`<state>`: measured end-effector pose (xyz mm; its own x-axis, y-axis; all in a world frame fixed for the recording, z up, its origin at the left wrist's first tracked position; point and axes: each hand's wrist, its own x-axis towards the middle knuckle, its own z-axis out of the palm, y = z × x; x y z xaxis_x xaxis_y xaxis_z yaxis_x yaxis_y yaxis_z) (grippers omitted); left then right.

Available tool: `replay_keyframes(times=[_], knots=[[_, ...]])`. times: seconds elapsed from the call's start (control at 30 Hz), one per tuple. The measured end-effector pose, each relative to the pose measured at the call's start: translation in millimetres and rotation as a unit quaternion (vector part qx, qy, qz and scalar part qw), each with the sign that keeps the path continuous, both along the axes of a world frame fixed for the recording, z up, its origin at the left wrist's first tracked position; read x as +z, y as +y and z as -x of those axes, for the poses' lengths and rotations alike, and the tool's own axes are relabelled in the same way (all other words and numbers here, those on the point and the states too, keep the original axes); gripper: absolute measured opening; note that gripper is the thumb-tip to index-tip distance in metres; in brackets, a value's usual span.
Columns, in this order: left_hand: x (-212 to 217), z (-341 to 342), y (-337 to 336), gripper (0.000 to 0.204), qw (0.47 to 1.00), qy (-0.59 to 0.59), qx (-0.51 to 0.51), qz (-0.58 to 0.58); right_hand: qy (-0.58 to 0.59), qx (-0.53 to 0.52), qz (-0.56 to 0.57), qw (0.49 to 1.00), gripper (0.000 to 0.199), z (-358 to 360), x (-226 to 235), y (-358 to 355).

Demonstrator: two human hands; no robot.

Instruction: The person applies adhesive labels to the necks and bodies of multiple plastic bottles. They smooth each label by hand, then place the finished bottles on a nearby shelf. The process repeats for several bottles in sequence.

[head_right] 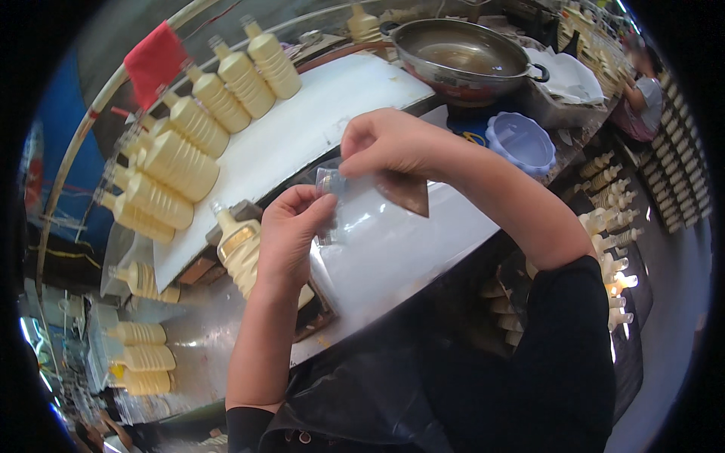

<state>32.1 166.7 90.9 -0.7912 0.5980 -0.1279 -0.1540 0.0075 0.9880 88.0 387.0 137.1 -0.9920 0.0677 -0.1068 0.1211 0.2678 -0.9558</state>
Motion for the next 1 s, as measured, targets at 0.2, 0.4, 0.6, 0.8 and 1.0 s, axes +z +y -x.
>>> replay_keyframes(times=[0.2,0.4,0.6,0.8,1.0], knots=[[-4,-11,-58,0.02,0.998,-0.022,0.047,-0.026,-0.085,0.129,0.068,0.986,0.051,9,-12,-50],[5,-23,-99,0.034,0.998,0.006,0.063,0.004,-0.077,0.117,0.095,0.986,0.017,19,-28,-94],[0,-25,-133,0.037,0.998,-0.02,0.053,-0.028,-0.078,0.106,0.133,0.982,0.024,17,-18,-112],[-10,-32,-152,0.037,0.998,-0.043,0.036,0.009,-0.115,0.141,0.059,0.981,0.026,10,-34,-143],[-38,-36,-196,0.03,0.995,-0.083,0.043,0.03,-0.077,0.062,0.145,0.985,0.015,-12,-67,-158]])
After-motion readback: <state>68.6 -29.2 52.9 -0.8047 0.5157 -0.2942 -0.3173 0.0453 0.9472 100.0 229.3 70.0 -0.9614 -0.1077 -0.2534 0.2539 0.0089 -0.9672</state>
